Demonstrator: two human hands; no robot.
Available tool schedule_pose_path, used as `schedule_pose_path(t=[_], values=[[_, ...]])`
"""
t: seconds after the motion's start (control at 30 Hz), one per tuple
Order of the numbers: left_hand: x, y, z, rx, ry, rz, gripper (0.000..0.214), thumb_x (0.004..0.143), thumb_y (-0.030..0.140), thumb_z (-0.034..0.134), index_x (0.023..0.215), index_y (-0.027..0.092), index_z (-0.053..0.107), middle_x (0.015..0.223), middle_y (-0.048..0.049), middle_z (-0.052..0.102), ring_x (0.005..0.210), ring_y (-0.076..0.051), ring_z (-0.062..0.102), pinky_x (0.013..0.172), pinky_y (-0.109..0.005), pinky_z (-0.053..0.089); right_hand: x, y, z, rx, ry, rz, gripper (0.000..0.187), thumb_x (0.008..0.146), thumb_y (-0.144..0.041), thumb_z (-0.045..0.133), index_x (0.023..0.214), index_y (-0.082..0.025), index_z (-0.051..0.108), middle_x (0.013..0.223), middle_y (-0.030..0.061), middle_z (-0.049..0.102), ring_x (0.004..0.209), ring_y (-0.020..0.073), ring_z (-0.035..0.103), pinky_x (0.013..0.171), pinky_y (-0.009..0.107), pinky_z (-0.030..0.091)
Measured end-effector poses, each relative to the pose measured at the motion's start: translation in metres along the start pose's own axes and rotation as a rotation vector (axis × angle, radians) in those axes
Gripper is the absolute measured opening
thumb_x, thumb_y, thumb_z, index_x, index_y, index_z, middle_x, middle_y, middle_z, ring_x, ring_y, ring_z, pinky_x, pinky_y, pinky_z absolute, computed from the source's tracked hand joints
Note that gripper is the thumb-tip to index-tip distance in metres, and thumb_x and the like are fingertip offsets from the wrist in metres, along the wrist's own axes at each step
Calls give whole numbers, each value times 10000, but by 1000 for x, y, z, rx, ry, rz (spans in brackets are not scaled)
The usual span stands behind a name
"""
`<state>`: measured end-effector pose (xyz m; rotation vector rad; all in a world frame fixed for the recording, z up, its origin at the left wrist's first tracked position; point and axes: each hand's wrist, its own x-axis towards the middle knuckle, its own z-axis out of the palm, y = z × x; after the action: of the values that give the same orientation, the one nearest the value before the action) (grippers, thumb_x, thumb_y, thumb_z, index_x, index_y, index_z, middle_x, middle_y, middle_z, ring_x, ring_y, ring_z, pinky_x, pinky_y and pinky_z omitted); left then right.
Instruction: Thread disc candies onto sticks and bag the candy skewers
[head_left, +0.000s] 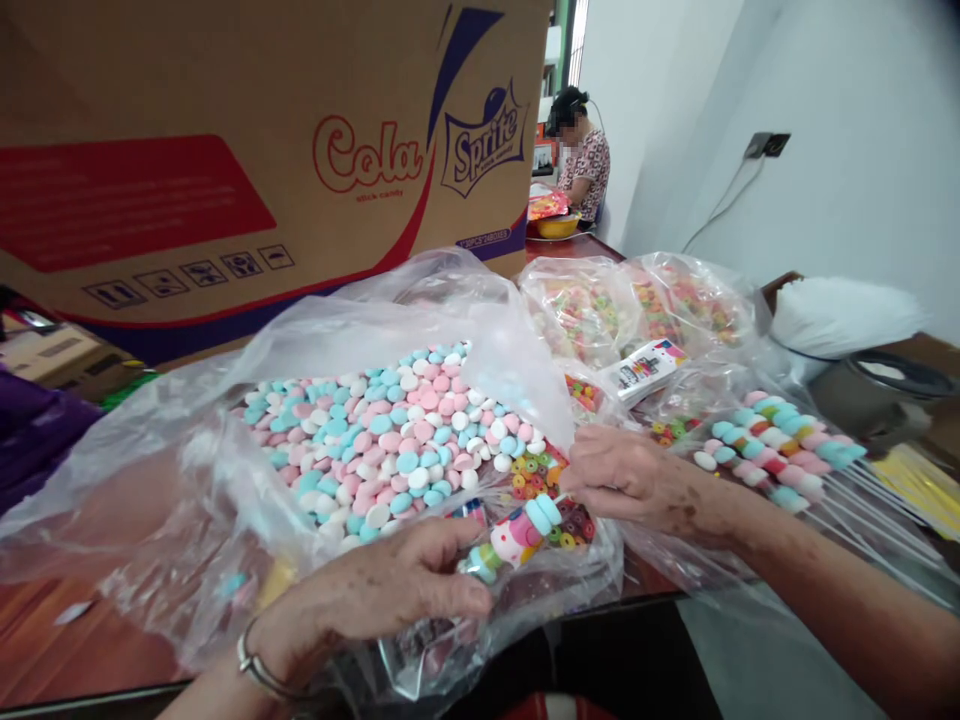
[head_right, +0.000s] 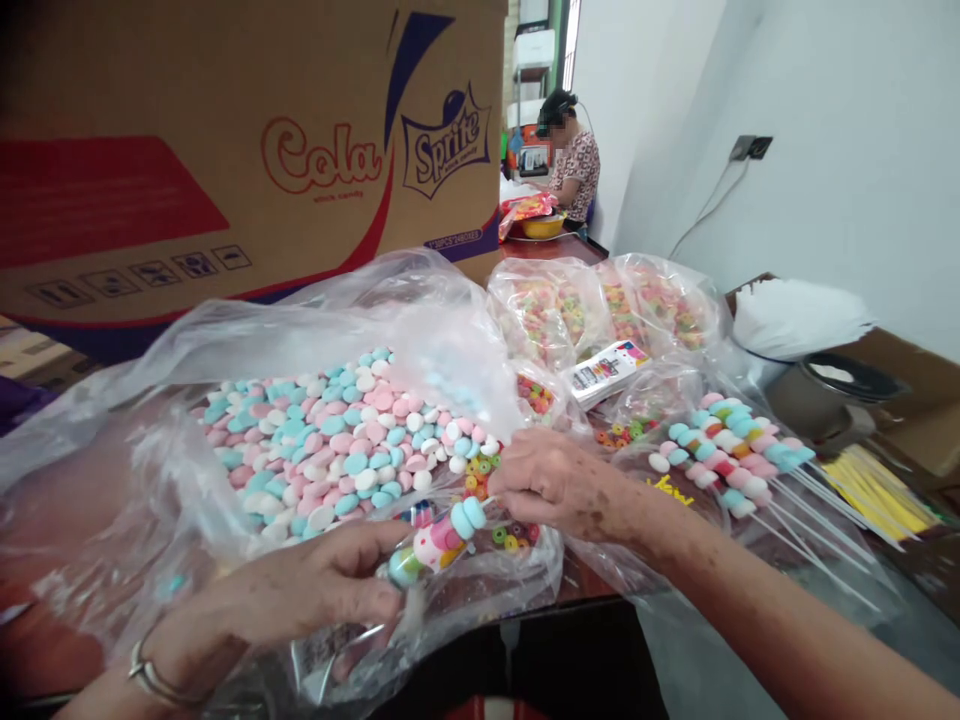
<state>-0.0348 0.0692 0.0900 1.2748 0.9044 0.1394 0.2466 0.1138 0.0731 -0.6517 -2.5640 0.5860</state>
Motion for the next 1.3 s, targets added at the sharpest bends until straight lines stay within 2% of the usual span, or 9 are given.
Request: schedule_pose_path(t=[0.27,0.4,0.47,0.57,0.67,1.0,1.13,1.2,1.3], values=[[25,5,25,-88,56,36,181,757,238,703,925,201,646,638,41,620,532,-127,564,496,-211,347,18,-8,30,-103,-85,-167,274,973,-254,453,762,-183,612,722,9,596,755,158,464,741,298,339],[30,2,28,-225,114,69,259,880,425,598,1002,197,594,751,-3,682,519,-109,591,473,-198,335,22,-9,23,-125,-36,-161,216,959,-232,474,832,-183,641,731,12,604,757,160,497,751,308,383],[33,1,30,-287,161,74,333,905,509,533,984,190,589,738,-21,693,489,-111,592,447,-197,342,23,-11,17,-100,34,-132,170,949,-254,503,1005,-170,640,862,49,649,851,179,546,808,324,431],[36,0,32,-322,245,88,390,903,558,506,879,177,587,685,-25,696,450,-114,584,405,-192,336,20,-15,14,-80,235,10,407,945,-308,507,1322,-158,473,1195,141,610,1116,240,544,938,402,459],[38,0,32,-315,307,112,418,898,571,505,811,171,593,673,-20,696,447,-113,585,404,-190,338,16,-18,17,-66,384,191,468,967,-299,440,1414,-184,357,1307,153,560,1206,255,528,993,450,455],[43,-1,40,-150,506,179,384,903,552,472,796,196,570,536,11,629,415,-143,550,388,-218,371,24,-29,46,177,212,184,405,970,-274,390,1352,-159,456,1302,140,595,1220,218,547,1027,392,453],[45,-1,34,-37,669,228,350,915,519,455,745,220,521,569,24,579,506,-159,536,475,-244,389,25,-32,46,410,381,273,592,931,-374,512,1452,-208,282,1435,152,460,1294,250,473,1045,437,414],[48,0,31,82,799,303,345,925,476,458,694,221,480,617,26,524,587,-158,494,546,-250,381,27,-37,47,502,515,388,700,840,-436,635,1411,-208,300,1371,152,498,1217,264,516,975,421,452],[52,2,30,225,863,361,332,939,414,446,672,217,452,674,26,446,648,-157,425,600,-255,354,32,-45,55,594,468,609,443,714,-414,742,1034,-195,528,886,20,624,802,176,583,711,294,485]])
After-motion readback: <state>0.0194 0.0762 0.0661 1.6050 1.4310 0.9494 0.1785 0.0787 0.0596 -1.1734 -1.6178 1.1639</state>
